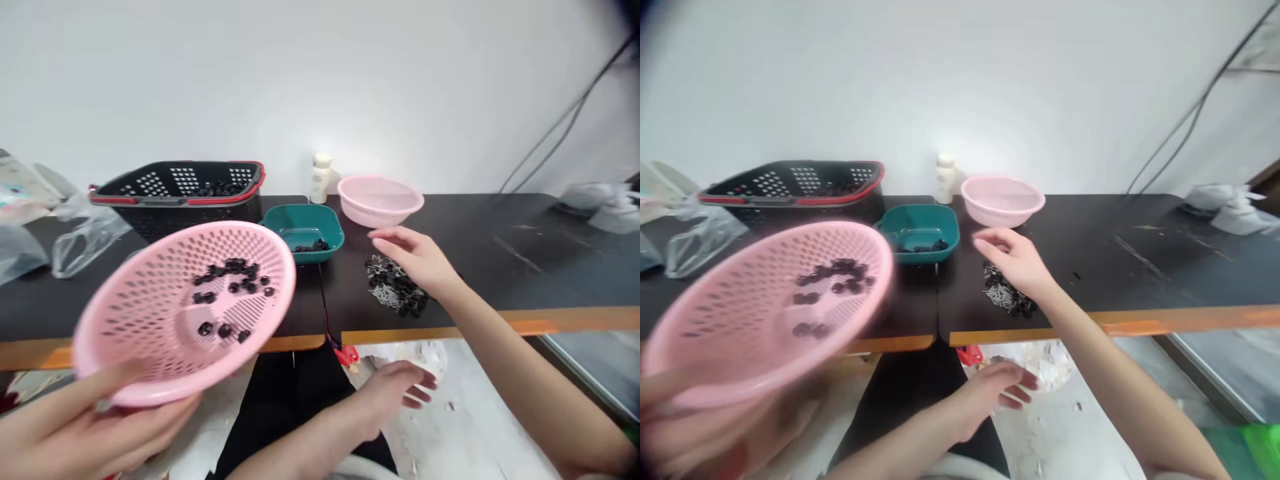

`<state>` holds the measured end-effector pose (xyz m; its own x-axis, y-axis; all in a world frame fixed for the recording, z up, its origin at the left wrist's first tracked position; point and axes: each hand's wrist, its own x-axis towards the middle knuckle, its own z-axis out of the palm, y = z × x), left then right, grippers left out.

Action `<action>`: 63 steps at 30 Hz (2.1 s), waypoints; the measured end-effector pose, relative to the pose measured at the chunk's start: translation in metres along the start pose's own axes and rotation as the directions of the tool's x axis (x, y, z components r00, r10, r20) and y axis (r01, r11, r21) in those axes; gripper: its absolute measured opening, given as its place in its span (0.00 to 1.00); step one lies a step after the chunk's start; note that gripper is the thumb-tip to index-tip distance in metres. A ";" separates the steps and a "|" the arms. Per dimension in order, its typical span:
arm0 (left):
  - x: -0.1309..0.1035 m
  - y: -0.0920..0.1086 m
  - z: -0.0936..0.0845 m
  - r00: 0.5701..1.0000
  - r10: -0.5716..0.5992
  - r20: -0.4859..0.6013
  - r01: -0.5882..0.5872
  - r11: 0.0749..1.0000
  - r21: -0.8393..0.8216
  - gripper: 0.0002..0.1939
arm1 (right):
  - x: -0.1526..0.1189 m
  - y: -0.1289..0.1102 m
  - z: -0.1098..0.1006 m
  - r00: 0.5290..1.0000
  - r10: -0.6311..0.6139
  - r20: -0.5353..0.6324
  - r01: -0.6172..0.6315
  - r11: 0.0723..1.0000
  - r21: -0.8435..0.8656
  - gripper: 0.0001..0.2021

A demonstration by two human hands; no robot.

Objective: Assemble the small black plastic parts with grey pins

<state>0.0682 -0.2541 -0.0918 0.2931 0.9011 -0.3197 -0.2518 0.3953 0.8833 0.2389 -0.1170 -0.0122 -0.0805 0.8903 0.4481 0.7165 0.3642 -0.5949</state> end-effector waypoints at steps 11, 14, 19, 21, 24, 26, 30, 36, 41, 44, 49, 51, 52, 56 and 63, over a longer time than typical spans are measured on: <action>-0.004 0.048 -0.128 0.769 0.638 0.038 -0.197 0.181 0.964 0.14 | -0.049 0.097 0.023 0.983 -0.103 0.153 0.145 0.942 -0.302 0.10; 0.002 0.045 -0.146 0.703 0.711 -0.009 -0.011 0.024 1.000 0.15 | -0.037 0.100 0.035 0.970 -0.130 0.205 0.191 0.929 -0.318 0.10; 0.020 0.038 -0.150 0.674 0.737 -0.056 0.087 -0.004 0.996 0.24 | -0.029 0.099 0.041 0.963 -0.133 0.233 0.209 0.918 -0.338 0.10; 0.032 0.037 -0.149 0.710 0.702 -0.059 0.096 -0.013 0.995 0.34 | -0.028 0.092 0.040 0.960 -0.131 0.247 0.211 0.919 -0.334 0.10; 0.046 0.041 -0.155 0.748 0.658 -0.080 0.134 -0.031 0.991 0.42 | -0.030 0.078 0.040 0.961 -0.126 0.245 0.202 0.927 -0.317 0.10; 0.049 0.046 -0.164 0.753 0.653 -0.084 0.158 -0.056 0.986 0.41 | -0.033 0.067 0.042 0.960 -0.126 0.249 0.197 0.938 -0.286 0.10; 0.046 0.057 -0.181 0.754 0.653 -0.075 0.192 -0.109 0.975 0.35 | -0.044 0.041 0.061 0.941 -0.146 0.307 0.206 0.963 -0.175 0.07; 0.051 0.058 -0.170 0.824 0.544 0.157 -0.025 -0.241 0.970 0.28 | -0.063 0.002 0.103 0.943 -0.129 0.307 0.168 0.980 -0.103 0.06; 0.059 0.051 -0.164 0.805 0.490 0.334 -0.175 -0.342 0.923 0.25 | -0.077 -0.016 0.121 0.941 -0.148 0.304 0.183 0.979 -0.089 0.08; 0.058 0.052 -0.159 0.749 0.569 0.340 -0.146 -0.359 0.922 0.27 | -0.075 -0.007 0.108 0.950 -0.121 0.287 0.161 0.980 -0.117 0.10; 0.059 0.048 -0.121 0.743 0.549 0.383 -0.247 -0.307 0.919 0.22 | -0.044 0.046 0.054 0.985 0.021 0.168 0.033 0.949 -0.312 0.07; 0.063 0.042 -0.105 0.767 0.505 0.396 -0.327 -0.223 0.918 0.18 | -0.027 0.066 0.038 0.982 0.078 0.170 -0.004 0.918 -0.396 0.06; 0.066 0.040 -0.099 0.775 0.503 0.381 -0.339 -0.178 0.924 0.17 | -0.019 0.073 0.034 0.977 0.104 0.185 -0.015 0.903 -0.430 0.06; 0.073 0.034 -0.093 0.777 0.556 0.294 -0.314 -0.062 0.947 0.11 | 0.006 0.082 0.034 0.939 0.230 0.255 -0.063 0.845 -0.531 0.05; 0.065 0.031 -0.097 0.747 0.649 0.146 -0.307 0.143 0.941 0.15 | 0.030 0.077 0.045 0.801 0.459 0.385 -0.171 0.791 -0.587 0.11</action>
<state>-0.0104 -0.1663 -0.1187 0.1898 0.9034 0.3845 0.7417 -0.3885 0.5468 0.2606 -0.0506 -0.0742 -0.0022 0.9853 -0.1710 0.9876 -0.0247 -0.1552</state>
